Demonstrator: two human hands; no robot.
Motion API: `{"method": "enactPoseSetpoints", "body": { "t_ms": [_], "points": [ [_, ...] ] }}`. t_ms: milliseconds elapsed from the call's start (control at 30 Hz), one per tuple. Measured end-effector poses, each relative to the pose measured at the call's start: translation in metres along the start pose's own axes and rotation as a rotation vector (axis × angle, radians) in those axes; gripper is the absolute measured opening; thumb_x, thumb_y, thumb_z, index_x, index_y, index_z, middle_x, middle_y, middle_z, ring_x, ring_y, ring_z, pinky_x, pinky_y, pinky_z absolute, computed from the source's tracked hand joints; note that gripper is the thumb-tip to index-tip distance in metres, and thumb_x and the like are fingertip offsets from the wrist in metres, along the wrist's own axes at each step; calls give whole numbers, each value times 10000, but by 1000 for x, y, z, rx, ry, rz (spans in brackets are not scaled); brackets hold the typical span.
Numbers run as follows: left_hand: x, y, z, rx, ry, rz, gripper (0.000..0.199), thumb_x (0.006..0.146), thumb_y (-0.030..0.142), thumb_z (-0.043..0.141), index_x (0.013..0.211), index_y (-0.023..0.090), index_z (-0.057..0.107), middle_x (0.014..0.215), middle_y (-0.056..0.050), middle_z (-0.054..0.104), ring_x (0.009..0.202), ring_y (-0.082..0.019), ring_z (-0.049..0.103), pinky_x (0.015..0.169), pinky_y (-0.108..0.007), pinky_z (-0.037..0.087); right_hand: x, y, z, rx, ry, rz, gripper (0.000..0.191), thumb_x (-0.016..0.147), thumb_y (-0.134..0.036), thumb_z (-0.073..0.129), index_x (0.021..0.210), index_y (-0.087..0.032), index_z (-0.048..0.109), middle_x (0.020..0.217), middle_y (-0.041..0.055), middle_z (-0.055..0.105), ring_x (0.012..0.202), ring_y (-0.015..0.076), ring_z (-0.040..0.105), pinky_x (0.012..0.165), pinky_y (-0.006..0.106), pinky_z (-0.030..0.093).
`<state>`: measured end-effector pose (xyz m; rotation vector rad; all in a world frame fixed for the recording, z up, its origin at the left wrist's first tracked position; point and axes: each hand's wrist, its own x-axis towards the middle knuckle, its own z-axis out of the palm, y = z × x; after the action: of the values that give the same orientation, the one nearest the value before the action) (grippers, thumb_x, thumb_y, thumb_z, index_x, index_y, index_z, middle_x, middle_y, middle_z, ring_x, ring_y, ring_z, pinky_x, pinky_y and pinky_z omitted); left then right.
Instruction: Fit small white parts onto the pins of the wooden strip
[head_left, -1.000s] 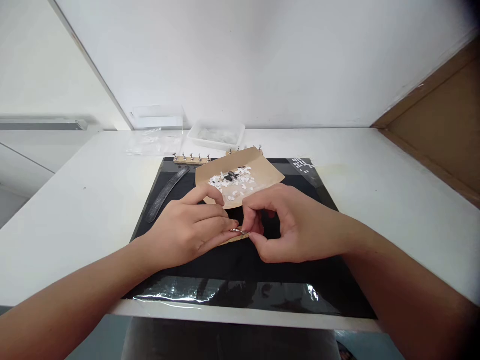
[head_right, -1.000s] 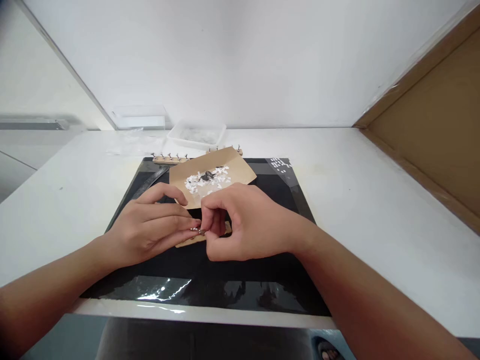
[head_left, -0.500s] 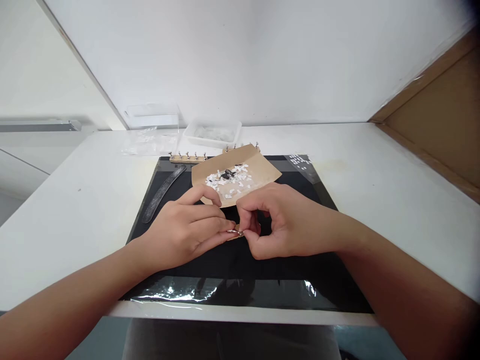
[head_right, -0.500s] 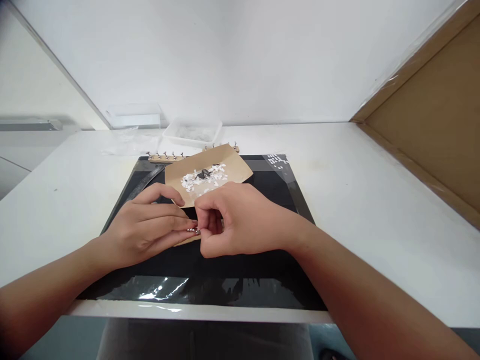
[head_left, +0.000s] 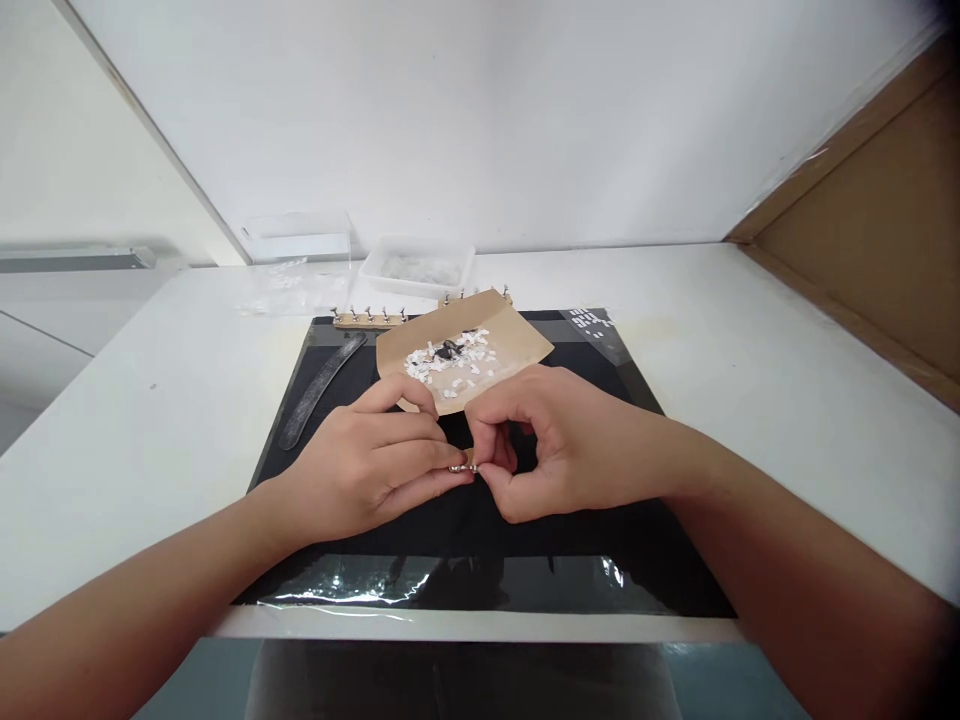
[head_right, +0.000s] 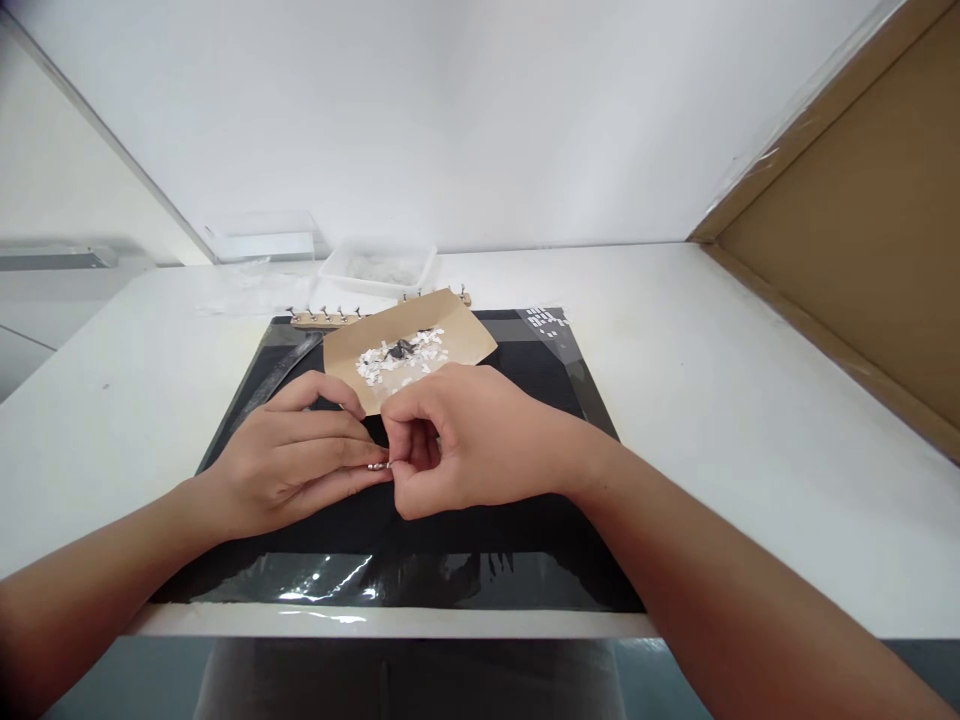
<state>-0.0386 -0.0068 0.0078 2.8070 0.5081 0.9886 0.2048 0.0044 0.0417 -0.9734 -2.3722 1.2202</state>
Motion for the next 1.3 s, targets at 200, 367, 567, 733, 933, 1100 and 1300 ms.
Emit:
{"method": "enactPoseSetpoints", "body": {
  "t_ms": [200, 367, 567, 733, 933, 1100, 1300],
  "points": [
    [2, 2, -4, 38, -38, 36, 127, 930, 186, 784, 1049, 154, 756, 885, -39, 774, 839, -183, 654, 865, -383, 554, -1, 1, -1, 23, -34, 7, 105, 664, -138, 728, 678, -206, 649, 625, -77, 645, 563, 86, 551, 519, 205, 428],
    [3, 2, -5, -1, -46, 34, 125, 933, 183, 780, 1054, 158, 760, 900, -41, 776, 825, -179, 647, 870, -391, 539, 0, 4, -1, 112, -71, -4, 123, 666, -116, 721, 674, -200, 632, 617, -81, 611, 564, 79, 519, 501, 195, 405],
    [3, 3, -5, -35, -22, 29, 58, 959, 174, 752, 1011, 149, 748, 883, -34, 779, 756, -152, 660, 879, -396, 526, 0, 3, -3, 168, -95, -26, 88, 697, -119, 687, 710, -198, 650, 644, -70, 641, 574, 85, 556, 513, 190, 433],
    [3, 1, -3, -32, -18, 7, 20, 984, 187, 724, 984, 167, 726, 887, -22, 797, 733, -139, 666, 909, -402, 526, -1, 3, -3, 158, -50, -49, 77, 708, -144, 699, 742, -196, 653, 681, -51, 671, 617, 105, 607, 582, 216, 495],
    [5, 4, -2, -36, -10, 6, 61, 1018, 208, 678, 984, 181, 721, 882, -24, 795, 720, -134, 642, 876, -396, 531, 0, 4, -1, 161, -73, -5, 107, 690, -157, 720, 725, -201, 630, 659, -61, 643, 595, 100, 583, 532, 203, 459],
    [5, 4, -3, -49, -36, -7, 60, 1016, 194, 677, 966, 180, 709, 875, -20, 789, 717, -136, 633, 876, -397, 527, 0, 6, 0, 154, -86, 16, 102, 684, -155, 716, 739, -199, 641, 650, -65, 633, 584, 94, 568, 520, 197, 435],
    [6, 4, -3, -41, -49, 8, 70, 1013, 193, 677, 957, 170, 712, 875, -34, 775, 741, -146, 636, 869, -394, 530, 1, 7, 2, 170, -87, 21, 116, 665, -145, 717, 727, -197, 633, 646, -63, 638, 574, 92, 546, 510, 196, 418]
  ]
}}
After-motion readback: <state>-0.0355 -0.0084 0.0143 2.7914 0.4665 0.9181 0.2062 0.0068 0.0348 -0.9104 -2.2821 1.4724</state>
